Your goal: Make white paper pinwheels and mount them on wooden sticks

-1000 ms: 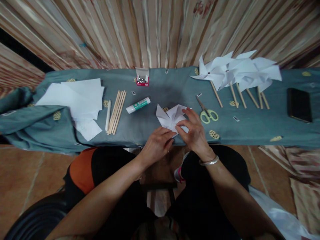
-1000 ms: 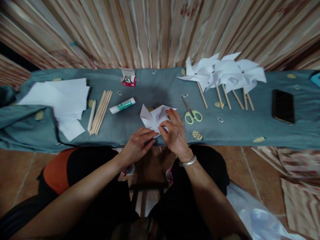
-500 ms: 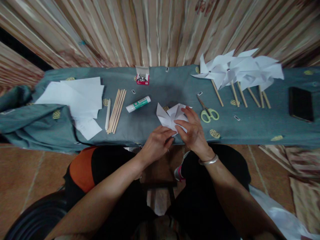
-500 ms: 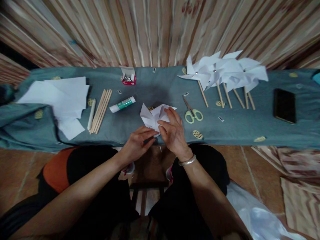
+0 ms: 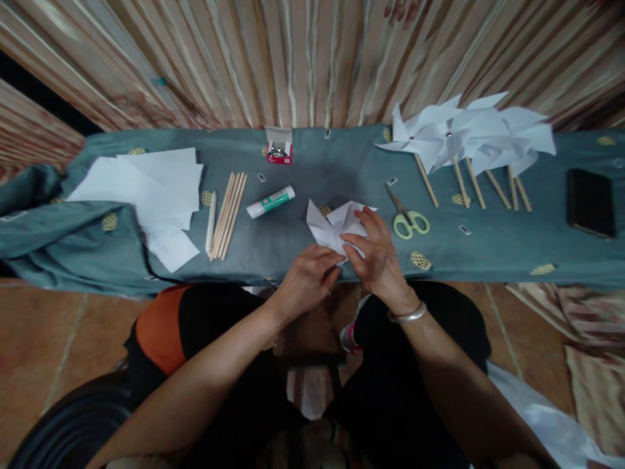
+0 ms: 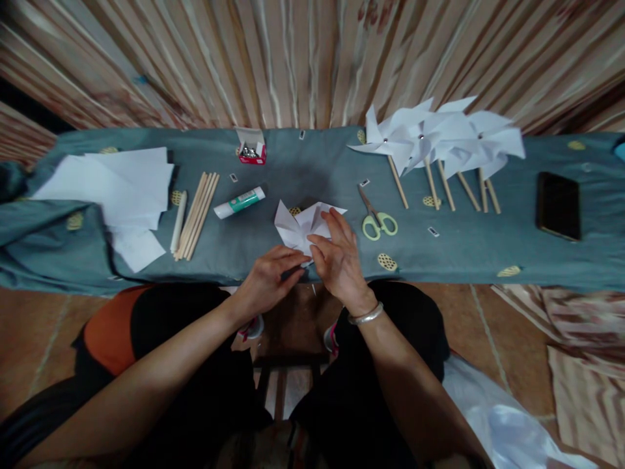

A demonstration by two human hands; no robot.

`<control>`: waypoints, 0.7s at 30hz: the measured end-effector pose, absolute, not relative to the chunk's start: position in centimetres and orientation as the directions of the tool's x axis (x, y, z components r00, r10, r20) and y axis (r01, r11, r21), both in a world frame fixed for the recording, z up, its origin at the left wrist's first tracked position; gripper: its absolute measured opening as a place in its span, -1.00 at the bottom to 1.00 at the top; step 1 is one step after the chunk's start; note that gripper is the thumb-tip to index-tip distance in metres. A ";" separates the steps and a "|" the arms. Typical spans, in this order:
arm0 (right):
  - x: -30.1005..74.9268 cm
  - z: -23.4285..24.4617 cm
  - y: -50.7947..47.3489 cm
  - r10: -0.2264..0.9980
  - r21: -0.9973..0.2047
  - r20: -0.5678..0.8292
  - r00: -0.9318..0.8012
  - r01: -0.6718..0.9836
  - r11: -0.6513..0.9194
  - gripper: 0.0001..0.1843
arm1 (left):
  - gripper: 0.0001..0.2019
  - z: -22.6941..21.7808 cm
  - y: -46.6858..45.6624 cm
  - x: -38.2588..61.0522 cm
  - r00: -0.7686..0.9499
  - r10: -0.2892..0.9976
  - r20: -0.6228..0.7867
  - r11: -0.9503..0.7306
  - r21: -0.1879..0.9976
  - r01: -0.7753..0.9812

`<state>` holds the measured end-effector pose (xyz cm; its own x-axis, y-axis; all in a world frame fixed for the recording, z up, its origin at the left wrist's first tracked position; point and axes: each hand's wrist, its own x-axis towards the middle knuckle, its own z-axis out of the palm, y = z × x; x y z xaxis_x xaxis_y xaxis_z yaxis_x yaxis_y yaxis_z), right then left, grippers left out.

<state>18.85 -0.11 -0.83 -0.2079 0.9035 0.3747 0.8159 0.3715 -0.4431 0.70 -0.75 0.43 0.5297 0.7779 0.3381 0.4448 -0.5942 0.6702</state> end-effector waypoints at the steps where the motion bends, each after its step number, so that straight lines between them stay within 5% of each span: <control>1: 18.8 -0.8 -0.1 0.905 -0.436 0.369 -0.209 0.821 0.368 -0.70 | -0.78 0.4 -0.7 0.7 0.528 0.780 0.335 -0.591 0.672 0.447; 21: 18.0 -0.4 -0.9 0.900 -0.279 0.306 -0.310 0.875 0.396 -0.66 | -0.78 0.5 -0.9 0.7 0.541 0.786 0.299 -0.581 0.656 0.482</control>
<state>17.98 -0.95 -0.44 -0.3096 0.9002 0.3062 0.8749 0.3958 -0.2790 0.74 -0.92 0.46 0.5408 0.7863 0.2986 0.4817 -0.5806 0.6565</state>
